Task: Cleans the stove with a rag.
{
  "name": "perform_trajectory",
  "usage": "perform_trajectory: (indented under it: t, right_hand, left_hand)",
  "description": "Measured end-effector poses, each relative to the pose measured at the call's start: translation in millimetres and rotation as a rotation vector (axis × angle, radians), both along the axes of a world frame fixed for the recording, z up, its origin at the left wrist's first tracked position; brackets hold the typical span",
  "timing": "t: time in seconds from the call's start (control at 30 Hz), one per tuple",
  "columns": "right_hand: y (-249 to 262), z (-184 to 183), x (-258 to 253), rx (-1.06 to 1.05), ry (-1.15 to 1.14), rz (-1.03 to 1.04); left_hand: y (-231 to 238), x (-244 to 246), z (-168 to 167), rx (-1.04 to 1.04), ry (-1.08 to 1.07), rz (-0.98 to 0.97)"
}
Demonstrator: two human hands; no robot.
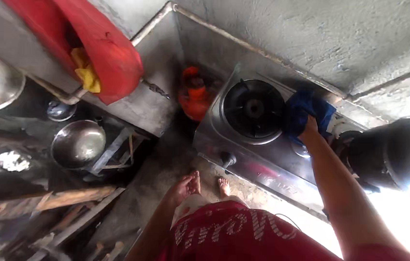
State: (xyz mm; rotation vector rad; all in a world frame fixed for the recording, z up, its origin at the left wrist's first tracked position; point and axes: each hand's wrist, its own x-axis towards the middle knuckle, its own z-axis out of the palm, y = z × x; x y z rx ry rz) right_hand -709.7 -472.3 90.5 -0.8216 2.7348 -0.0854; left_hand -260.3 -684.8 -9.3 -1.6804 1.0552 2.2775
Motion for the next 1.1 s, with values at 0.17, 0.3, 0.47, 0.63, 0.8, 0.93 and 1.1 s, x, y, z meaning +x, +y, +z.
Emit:
perform_trajectory:
  t: [0.17,0.3,0.47,0.63,0.8,0.93,1.1]
  right_hand:
    - [8.8,23.6,118.5,0.078,-0.141,-0.190]
    - [-20.3,21.2,179.4,0.168,-0.240,-0.288]
    - [-10.4,27.4,184.3,0.247,-0.201,-0.282]
    - [4.7,24.1,94.8,0.223,-0.093,-0.425]
    - [0.7,4.8,3.2,0.102,0.045,-0.229]
    - [-1.9,16.6,40.8,0.101,0.019,-0.127]
    - [36.0,15.8,145.6,0.194,-0.132,0.034]
  left_hand:
    - [-84.1,-9.7,1.8,-0.066,0.004,-0.062]
    - [-142.1,-13.0,-6.6,-0.118,-0.007,-0.119]
    - [-168.5,-7.4,-8.5,-0.156,-0.002,-0.084]
    - [-153.9,13.1,-12.9,-0.142,-0.028,0.025]
    - [-118.5,26.0,-13.2,-0.123,-0.056,-0.006]
    - [-104.8,47.1,-20.4,-0.116,-0.103,0.046]
    - [-98.6,65.4,-17.6,-0.133,-0.142,0.219]
